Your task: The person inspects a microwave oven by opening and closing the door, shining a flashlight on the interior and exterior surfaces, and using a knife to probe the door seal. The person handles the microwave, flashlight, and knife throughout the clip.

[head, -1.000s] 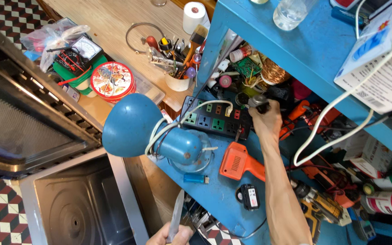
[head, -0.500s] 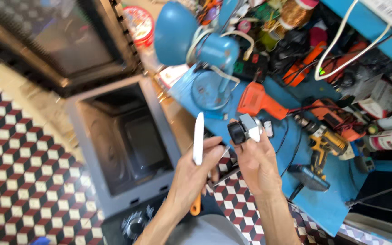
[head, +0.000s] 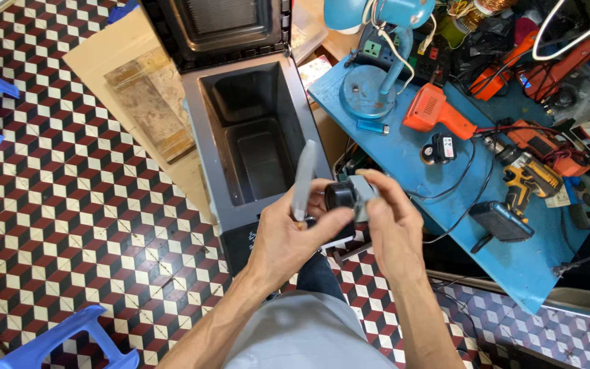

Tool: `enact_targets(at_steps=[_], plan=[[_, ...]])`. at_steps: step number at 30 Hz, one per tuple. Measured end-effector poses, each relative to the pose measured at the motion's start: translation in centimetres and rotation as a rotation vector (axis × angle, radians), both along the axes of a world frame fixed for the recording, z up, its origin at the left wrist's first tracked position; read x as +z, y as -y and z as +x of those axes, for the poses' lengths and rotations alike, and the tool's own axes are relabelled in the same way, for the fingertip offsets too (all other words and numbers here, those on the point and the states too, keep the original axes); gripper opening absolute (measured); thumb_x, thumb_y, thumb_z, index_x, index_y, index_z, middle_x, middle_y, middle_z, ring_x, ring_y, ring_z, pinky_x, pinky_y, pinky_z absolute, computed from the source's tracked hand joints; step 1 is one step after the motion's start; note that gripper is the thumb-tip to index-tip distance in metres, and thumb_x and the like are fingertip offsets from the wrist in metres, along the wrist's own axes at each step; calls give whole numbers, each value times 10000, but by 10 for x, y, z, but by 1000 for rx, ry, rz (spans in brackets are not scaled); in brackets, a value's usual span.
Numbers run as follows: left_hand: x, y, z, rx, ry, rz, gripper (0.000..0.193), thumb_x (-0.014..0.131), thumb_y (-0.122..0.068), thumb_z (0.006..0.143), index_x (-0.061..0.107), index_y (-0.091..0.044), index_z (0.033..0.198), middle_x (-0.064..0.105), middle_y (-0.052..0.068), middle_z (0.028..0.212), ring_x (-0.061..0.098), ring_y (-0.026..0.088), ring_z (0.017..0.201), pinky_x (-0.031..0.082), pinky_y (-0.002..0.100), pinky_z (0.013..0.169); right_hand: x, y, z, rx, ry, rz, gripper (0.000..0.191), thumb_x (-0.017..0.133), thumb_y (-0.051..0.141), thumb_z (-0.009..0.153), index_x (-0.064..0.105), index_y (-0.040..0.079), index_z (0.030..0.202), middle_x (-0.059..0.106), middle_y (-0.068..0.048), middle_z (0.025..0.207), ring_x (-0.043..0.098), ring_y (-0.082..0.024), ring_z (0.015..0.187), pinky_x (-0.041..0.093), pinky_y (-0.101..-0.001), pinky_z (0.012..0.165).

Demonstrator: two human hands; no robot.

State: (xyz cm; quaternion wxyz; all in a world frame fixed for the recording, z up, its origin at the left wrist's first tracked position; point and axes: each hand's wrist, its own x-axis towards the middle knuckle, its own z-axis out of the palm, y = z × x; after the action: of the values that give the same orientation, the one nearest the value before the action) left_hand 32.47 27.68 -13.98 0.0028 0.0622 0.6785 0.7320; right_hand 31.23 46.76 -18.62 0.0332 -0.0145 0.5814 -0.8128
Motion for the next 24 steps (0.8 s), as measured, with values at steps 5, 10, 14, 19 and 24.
enact_targets(at_steps=[5, 10, 14, 19, 24], plan=[[14, 49, 2, -326, -333, -567, 569, 790, -266, 861, 610, -83, 1369, 645, 86, 1166, 711, 239, 878, 600, 334, 747, -23, 14, 9, 160, 483, -264, 336, 565, 348, 1008, 618, 52, 1157, 678, -74, 1024, 671, -181, 840, 544, -308, 658], [10, 72, 15, -610, -581, -717, 530, 729, -173, 876, 570, -79, 1372, 609, 61, 1340, 707, 276, 992, 597, 350, 771, -50, 16, 24, 486, 792, -385, 353, 534, 408, 1011, 647, 74, 1041, 620, -83, 718, 519, -181, 432, 369, -290, 366], [5, 83, 24, -686, -661, -788, 597, 666, -21, 835, 543, -68, 1417, 602, 66, 1383, 701, 254, 1060, 602, 331, 751, -57, 28, 36, 592, 860, -455, 347, 537, 391, 1022, 649, 63, 1033, 658, -81, 773, 523, -176, 434, 385, -267, 355], [-15, 86, 28, -546, -329, -440, 630, 755, -113, 883, 540, -124, 1474, 566, 46, 1477, 683, 184, 1073, 555, 281, 860, -48, 49, 33, 190, 930, -457, 376, 527, 419, 978, 657, 81, 1080, 697, -87, 945, 677, -202, 731, 540, -315, 531], [-41, 56, 49, -80, 16, 54, 682, 906, -99, 789, 645, -87, 1418, 627, 79, 1362, 574, 77, 873, 542, 225, 778, -46, 63, 28, 228, 643, -700, 388, 553, 435, 1052, 644, 65, 1124, 677, -100, 1024, 657, -230, 935, 566, -448, 901]])
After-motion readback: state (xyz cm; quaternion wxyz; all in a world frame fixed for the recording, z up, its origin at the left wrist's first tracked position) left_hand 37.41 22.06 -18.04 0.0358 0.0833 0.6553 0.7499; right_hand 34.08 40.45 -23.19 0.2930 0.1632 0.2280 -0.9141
